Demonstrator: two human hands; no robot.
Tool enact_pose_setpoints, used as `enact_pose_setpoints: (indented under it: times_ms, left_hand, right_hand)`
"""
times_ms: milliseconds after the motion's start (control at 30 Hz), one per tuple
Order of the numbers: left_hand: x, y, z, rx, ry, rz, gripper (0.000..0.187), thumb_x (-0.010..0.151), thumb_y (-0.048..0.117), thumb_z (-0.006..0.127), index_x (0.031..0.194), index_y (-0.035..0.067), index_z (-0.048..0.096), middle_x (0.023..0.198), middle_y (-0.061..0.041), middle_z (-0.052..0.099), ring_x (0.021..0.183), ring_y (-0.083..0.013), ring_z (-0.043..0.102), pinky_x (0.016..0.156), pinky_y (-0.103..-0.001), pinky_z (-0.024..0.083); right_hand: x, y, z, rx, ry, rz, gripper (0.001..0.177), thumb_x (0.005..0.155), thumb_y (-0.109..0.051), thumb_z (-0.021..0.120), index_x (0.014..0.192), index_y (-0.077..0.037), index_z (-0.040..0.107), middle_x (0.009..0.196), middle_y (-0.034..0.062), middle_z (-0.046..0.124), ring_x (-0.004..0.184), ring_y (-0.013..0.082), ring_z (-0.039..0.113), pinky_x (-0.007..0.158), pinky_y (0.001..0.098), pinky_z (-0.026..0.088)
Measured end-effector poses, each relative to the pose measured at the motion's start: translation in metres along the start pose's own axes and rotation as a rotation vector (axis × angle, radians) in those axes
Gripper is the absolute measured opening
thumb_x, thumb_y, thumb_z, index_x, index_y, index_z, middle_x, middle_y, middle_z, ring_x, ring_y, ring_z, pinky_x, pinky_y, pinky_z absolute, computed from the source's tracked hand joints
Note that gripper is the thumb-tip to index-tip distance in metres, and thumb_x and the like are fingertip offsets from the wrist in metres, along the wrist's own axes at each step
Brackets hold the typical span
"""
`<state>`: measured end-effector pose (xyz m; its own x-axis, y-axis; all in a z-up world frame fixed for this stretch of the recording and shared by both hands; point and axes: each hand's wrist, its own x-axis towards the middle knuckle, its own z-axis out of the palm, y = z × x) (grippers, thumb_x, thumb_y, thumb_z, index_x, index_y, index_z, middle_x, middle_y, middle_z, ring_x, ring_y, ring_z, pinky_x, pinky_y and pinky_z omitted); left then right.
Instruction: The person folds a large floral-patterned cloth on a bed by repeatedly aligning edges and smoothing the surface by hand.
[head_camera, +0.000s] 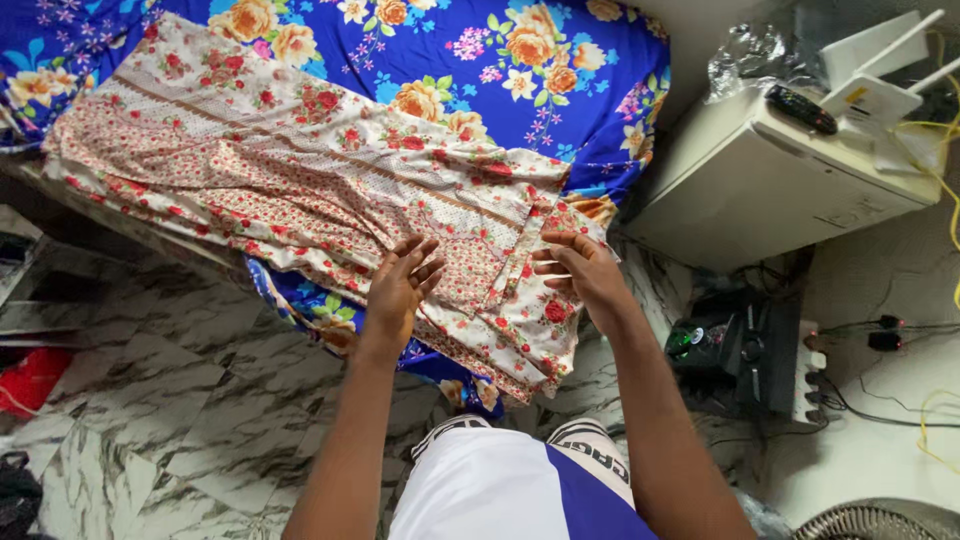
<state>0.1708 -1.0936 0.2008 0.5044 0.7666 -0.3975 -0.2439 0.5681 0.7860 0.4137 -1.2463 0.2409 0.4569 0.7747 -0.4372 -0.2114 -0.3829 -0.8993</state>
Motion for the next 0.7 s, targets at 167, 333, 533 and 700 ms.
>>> enact_pose_setpoints:
  times_ms: [167,333,533,700]
  left_hand:
    - [0.028,-0.010,-0.005,-0.024,0.100,-0.002,0.035,0.105,0.019,0.052,0.139,0.009,0.052,0.128,-0.008,0.068,0.108,-0.0181,0.068,0.091,-0.032,0.058]
    - [0.066,-0.033,-0.008,-0.113,0.171,0.078,0.033,0.105,0.017,0.052,0.136,0.008,0.055,0.127,-0.008,0.069,0.102,-0.0167,0.069,0.087,-0.030,0.058]
    - [0.092,-0.076,0.012,-0.218,0.447,0.190,0.034,0.103,0.014,0.053,0.135,0.010,0.059,0.125,-0.007,0.072,0.096,-0.0144,0.070,0.083,-0.028,0.058]
    - [0.097,-0.142,0.052,-0.320,0.698,0.184,0.033,0.101,0.015,0.056,0.133,0.008,0.058,0.124,-0.007,0.074,0.094,-0.0146,0.072,0.083,-0.031,0.060]
  right_hand:
    - [0.061,-0.016,0.002,-0.017,-0.098,-0.022,0.032,0.103,-0.019,0.054,0.130,-0.005,0.062,0.113,0.0104,0.075,0.096,0.0173,0.074,0.083,0.0332,0.059]
    - [0.135,-0.013,-0.014,-0.045,-0.216,0.012,0.031,0.103,-0.017,0.055,0.130,-0.004,0.061,0.112,0.0124,0.075,0.094,0.0190,0.072,0.083,0.0354,0.059]
    - [0.238,-0.005,-0.046,-0.137,-0.454,0.063,0.031,0.102,-0.016,0.055,0.130,-0.004,0.062,0.109,0.0119,0.075,0.092,0.0197,0.072,0.081,0.0343,0.058]
    - [0.306,-0.004,-0.073,-0.331,-0.664,0.135,0.032,0.103,-0.017,0.055,0.130,-0.004,0.064,0.109,0.0128,0.075,0.093,0.0205,0.072,0.081,0.0354,0.058]
